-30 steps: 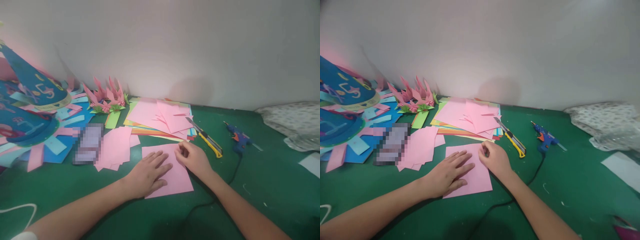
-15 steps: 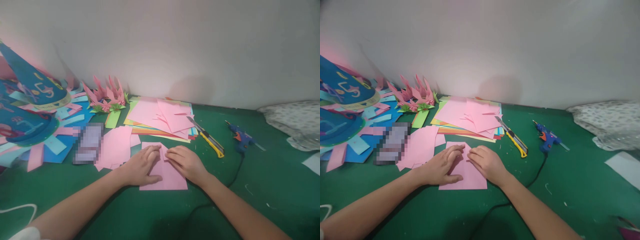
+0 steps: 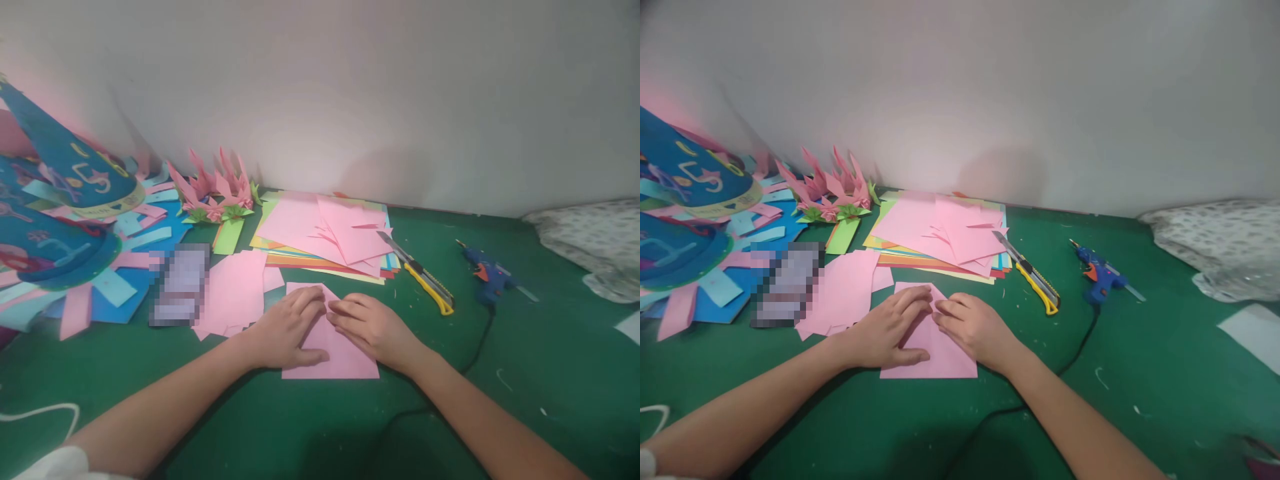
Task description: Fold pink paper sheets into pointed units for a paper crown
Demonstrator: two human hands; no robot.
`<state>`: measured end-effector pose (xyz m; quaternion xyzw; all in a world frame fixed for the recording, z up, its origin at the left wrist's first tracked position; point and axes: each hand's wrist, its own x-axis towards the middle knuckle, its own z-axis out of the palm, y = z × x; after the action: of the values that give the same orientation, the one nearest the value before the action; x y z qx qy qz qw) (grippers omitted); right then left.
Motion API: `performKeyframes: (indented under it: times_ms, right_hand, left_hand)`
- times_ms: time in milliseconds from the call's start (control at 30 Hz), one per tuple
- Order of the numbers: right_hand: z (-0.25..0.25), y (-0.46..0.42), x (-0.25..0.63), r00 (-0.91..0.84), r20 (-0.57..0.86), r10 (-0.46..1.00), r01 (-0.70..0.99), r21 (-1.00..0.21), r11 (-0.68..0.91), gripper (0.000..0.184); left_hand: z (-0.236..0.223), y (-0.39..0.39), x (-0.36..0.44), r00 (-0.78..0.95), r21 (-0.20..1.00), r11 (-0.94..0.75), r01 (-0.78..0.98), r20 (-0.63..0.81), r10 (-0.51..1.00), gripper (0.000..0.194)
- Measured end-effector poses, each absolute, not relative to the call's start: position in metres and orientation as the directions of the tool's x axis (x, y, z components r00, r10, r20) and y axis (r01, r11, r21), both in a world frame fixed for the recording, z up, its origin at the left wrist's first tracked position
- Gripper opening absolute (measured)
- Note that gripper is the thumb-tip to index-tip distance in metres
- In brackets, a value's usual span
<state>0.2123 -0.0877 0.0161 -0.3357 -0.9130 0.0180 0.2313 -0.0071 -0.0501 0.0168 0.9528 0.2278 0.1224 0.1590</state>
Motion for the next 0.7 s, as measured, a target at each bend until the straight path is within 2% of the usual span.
performKeyframes:
  times_ms: [167, 367, 700]
  right_hand:
    - [0.0151, -0.0878, 0.2126, -0.658, 0.408, 0.633, 0.613, -0.199, 0.765, 0.025]
    - [0.016, -0.0882, 0.2125, -0.658, 0.404, 0.635, 0.61, -0.208, 0.765, 0.025]
    - [0.0208, -0.0896, 0.2151, -0.664, 0.371, 0.649, 0.61, -0.234, 0.757, 0.026]
  left_hand:
    - [0.0171, -0.0497, -0.0067, 0.868, 0.38, -0.846, 0.374, 0.179, 0.464, 0.056]
    - [0.0161, -0.0492, -0.0062, 0.871, 0.399, -0.841, 0.365, 0.174, 0.46, 0.066]
    - [0.017, -0.0496, -0.0062, 0.872, 0.4, -0.833, 0.382, 0.143, 0.469, 0.066]
